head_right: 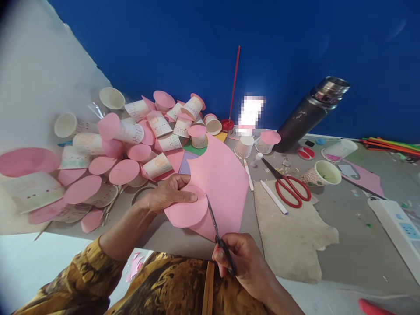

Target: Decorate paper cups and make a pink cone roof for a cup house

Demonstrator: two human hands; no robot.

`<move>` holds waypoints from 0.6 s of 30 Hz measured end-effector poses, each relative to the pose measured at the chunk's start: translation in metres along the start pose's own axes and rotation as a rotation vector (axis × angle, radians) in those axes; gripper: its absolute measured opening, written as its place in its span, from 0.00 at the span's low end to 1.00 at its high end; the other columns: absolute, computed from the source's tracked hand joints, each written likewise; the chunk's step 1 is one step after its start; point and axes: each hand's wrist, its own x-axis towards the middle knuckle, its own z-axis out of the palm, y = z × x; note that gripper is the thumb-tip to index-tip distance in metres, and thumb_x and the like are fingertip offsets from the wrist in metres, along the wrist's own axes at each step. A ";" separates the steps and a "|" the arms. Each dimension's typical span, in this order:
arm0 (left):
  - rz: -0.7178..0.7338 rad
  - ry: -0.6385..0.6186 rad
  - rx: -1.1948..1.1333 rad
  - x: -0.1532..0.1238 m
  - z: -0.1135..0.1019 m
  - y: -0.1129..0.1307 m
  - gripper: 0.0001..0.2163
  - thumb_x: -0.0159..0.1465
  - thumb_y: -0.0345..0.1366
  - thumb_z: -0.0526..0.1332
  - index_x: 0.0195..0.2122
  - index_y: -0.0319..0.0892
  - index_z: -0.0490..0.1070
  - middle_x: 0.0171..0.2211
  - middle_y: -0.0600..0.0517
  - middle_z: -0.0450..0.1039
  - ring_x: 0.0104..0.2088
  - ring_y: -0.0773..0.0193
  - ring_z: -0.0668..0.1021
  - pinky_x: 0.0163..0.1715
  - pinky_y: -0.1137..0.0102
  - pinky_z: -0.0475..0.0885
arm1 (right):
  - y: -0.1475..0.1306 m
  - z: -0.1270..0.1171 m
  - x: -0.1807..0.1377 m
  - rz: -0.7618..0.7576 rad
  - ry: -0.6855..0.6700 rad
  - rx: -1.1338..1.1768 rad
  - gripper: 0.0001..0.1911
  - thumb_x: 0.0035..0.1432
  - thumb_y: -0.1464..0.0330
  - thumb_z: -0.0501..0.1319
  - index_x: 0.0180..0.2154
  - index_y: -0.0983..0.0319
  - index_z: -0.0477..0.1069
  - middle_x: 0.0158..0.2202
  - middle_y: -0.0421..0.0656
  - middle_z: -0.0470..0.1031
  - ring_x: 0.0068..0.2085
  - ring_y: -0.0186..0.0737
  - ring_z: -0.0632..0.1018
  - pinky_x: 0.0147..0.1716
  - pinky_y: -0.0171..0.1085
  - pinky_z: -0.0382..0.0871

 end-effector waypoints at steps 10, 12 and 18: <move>0.042 -0.064 0.063 -0.001 -0.003 0.005 0.12 0.50 0.38 0.79 0.31 0.38 0.81 0.28 0.53 0.79 0.24 0.70 0.73 0.26 0.74 0.68 | -0.006 0.000 0.001 0.008 -0.025 0.008 0.36 0.50 0.34 0.65 0.28 0.63 0.72 0.18 0.37 0.66 0.20 0.30 0.62 0.25 0.34 0.57; 0.050 -0.073 0.086 -0.001 -0.004 0.005 0.12 0.51 0.39 0.78 0.33 0.38 0.82 0.30 0.52 0.80 0.25 0.70 0.74 0.26 0.74 0.68 | -0.006 0.001 0.001 0.014 -0.028 0.013 0.36 0.50 0.34 0.65 0.28 0.63 0.72 0.18 0.37 0.66 0.20 0.30 0.62 0.24 0.34 0.57; 0.047 -0.081 0.108 -0.003 -0.004 0.006 0.14 0.51 0.40 0.78 0.36 0.39 0.84 0.33 0.49 0.83 0.26 0.68 0.76 0.27 0.73 0.69 | -0.004 0.003 0.001 0.008 0.004 0.027 0.36 0.49 0.34 0.66 0.27 0.62 0.72 0.17 0.36 0.65 0.19 0.29 0.60 0.23 0.34 0.56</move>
